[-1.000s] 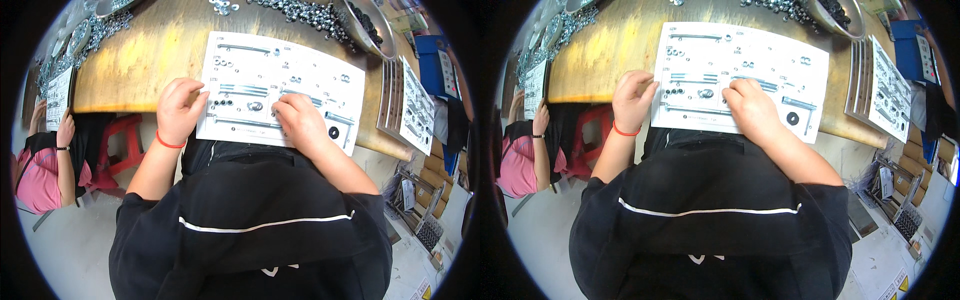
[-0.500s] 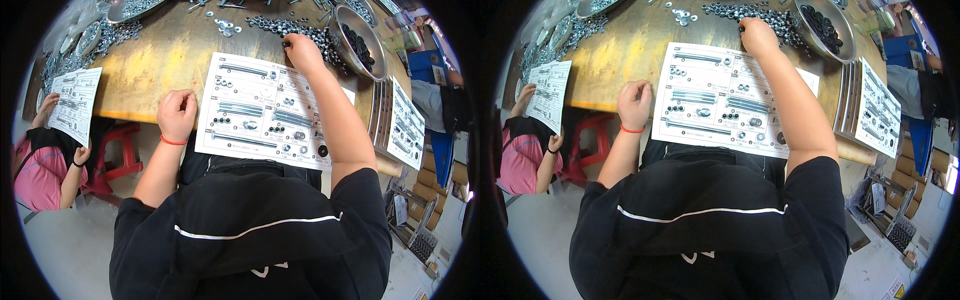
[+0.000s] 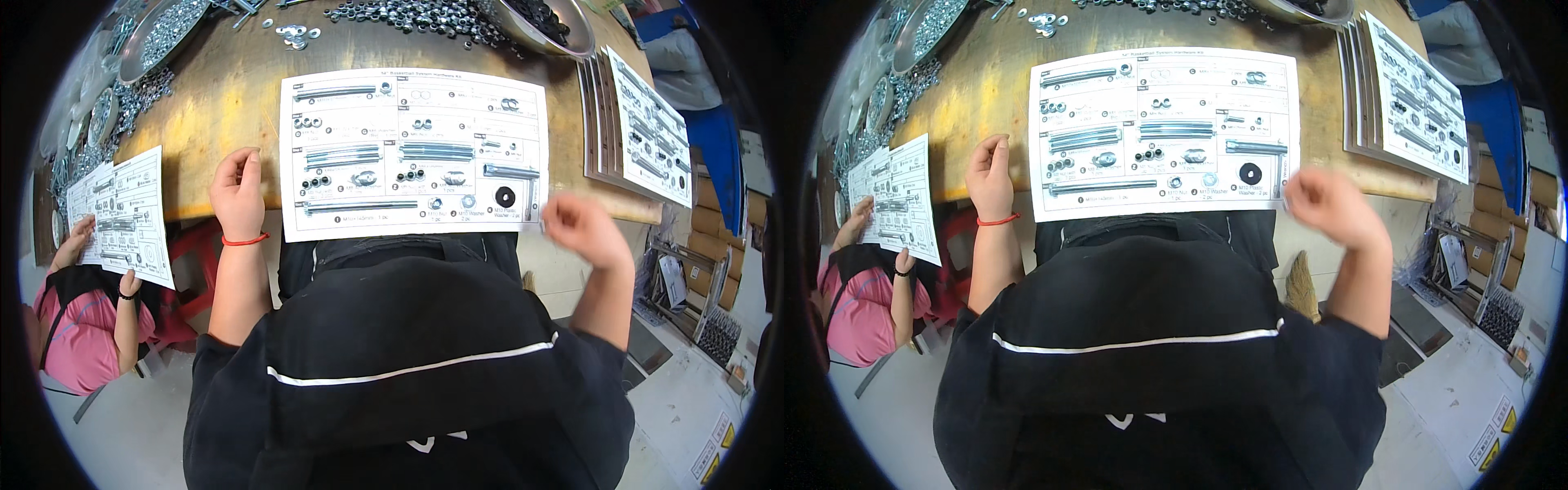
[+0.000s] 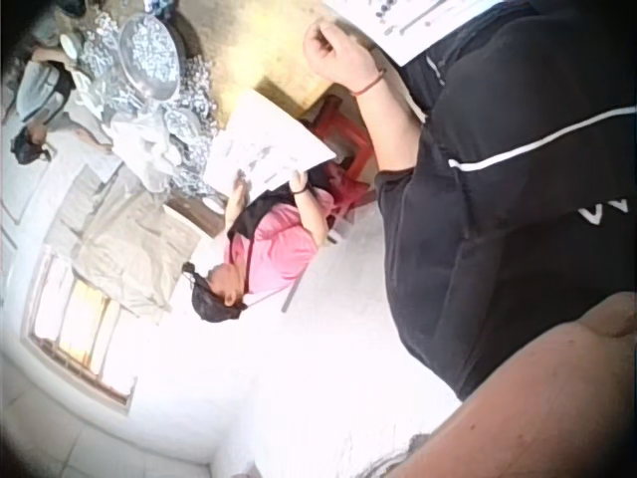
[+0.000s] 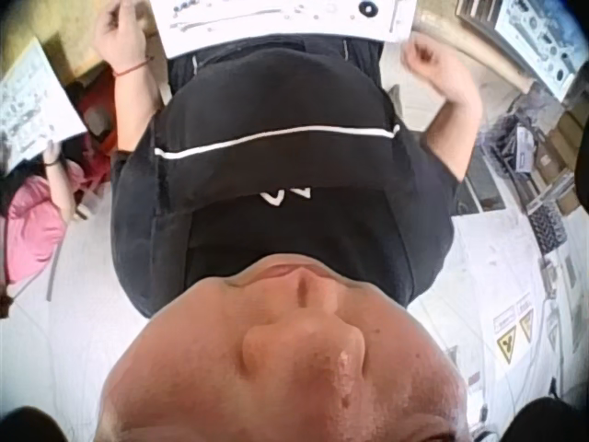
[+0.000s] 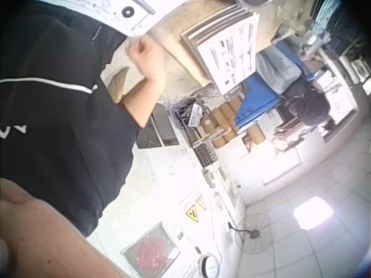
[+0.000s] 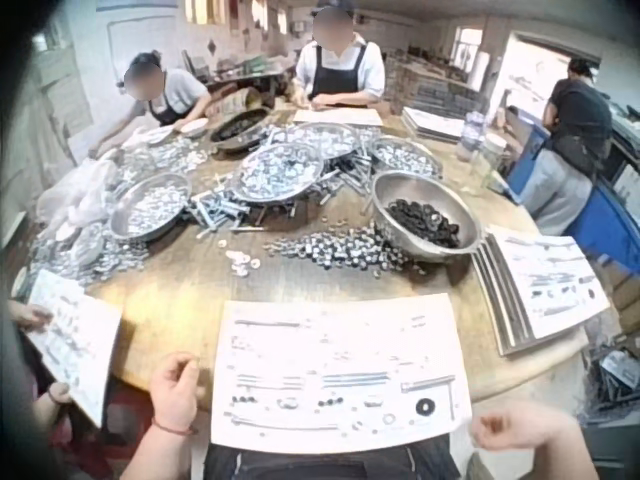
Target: The person sorts small metal fasteners such as bolts, nuts, and washers from piles on a table and places them into designated slots on a printed hardware kit sheet. They repeatedly pick items from the table and arrange them on the sheet, then stack completed sheets to the side.
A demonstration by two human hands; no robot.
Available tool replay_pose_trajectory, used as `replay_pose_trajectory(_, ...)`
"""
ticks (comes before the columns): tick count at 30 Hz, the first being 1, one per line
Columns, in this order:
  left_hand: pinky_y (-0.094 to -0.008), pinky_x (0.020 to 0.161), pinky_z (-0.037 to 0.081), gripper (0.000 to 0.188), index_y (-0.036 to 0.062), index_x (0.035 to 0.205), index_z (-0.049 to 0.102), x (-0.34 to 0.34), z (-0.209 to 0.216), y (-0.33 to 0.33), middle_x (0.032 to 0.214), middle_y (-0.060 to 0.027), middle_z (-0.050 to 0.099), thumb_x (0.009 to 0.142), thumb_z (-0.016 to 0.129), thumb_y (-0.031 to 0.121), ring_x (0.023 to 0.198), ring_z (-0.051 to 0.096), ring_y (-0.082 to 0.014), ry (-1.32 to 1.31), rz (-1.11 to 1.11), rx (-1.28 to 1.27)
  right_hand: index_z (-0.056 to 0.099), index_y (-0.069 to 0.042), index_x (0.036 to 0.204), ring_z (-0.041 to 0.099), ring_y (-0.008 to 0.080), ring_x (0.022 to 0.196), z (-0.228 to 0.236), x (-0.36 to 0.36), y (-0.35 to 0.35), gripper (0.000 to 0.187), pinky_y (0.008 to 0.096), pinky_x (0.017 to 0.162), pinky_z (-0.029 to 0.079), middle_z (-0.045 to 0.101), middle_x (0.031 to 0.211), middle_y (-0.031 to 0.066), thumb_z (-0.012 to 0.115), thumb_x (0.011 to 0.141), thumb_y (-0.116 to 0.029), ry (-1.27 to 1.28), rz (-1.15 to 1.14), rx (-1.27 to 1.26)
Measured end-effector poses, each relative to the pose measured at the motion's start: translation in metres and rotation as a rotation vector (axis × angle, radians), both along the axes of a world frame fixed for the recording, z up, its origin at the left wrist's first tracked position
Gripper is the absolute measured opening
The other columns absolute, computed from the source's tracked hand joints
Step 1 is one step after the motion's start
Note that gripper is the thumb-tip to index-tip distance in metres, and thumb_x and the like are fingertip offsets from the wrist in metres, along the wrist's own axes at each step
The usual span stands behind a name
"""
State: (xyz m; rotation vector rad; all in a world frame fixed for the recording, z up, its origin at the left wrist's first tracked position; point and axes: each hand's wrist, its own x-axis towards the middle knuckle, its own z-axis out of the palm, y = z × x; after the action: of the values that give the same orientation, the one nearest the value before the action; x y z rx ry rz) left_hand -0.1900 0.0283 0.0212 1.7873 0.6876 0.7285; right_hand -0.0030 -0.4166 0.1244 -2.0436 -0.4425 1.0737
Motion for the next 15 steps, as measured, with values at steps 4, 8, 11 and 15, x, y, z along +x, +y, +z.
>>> replay_pose_trajectory(4, -0.0205, 0.066, 0.045, 0.013, -0.0021, 0.1, 0.066, 0.002, 0.0, -0.012, 0.084, 0.0002, 0.063, 0.092, 0.063, 0.007, 0.072, 0.055, -0.0054, -0.016, -0.095, -0.009, 0.06, -0.002, 0.083, 0.054, 0.0086, 0.064, -0.061, -0.028, -0.087, 0.004, 0.0258, 0.057, 0.044, 0.061, 0.071, 0.0021, 0.063, 0.081, -0.001, 0.156, 0.087, -0.344)
replay_pose_trajectory(8, -0.0214, 0.066, 0.046, 0.012, -0.003, 0.099, 0.066, 0.01, 0.007, -0.027, 0.085, -0.002, 0.063, 0.091, 0.063, 0.006, 0.073, 0.056, -0.007, -0.003, -0.118, -0.065, 0.064, -0.001, 0.091, 0.059, 0.0122, 0.064, -0.116, -0.028, -0.126, 0.01, 0.0284, 0.055, 0.046, 0.064, 0.073, 0.0061, 0.064, 0.081, -0.003, -0.343, -0.351, -0.403)
replay_pose_trajectory(11, -0.0221, 0.065, 0.045, 0.011, -0.0024, 0.095, 0.067, 0.012, 0.003, -0.024, 0.084, -0.0032, 0.062, 0.09, 0.065, 0.007, 0.072, 0.055, -0.008, 0.055, -0.078, 0.206, 0.066, 0.003, 0.096, 0.062, 0.0181, 0.069, -0.071, -0.006, -0.101, 0.016, 0.0316, 0.063, 0.05, 0.067, 0.082, 0.0121, 0.066, 0.083, -0.007, -0.251, -0.388, -0.402)
replay_pose_trajectory(15, -0.0228, 0.063, 0.044, 0.012, -0.0021, 0.095, 0.067, 0.014, 0.005, -0.029, 0.083, -0.0039, 0.062, 0.088, 0.066, 0.007, 0.069, 0.054, -0.0088, 0.004, -0.067, 0.163, 0.065, 0.003, 0.098, 0.062, 0.0218, 0.074, 0.0, -0.003, -0.029, 0.018, 0.032, 0.069, 0.051, 0.068, 0.087, 0.0138, 0.067, 0.084, -0.01, -0.239, -0.099, -0.219)
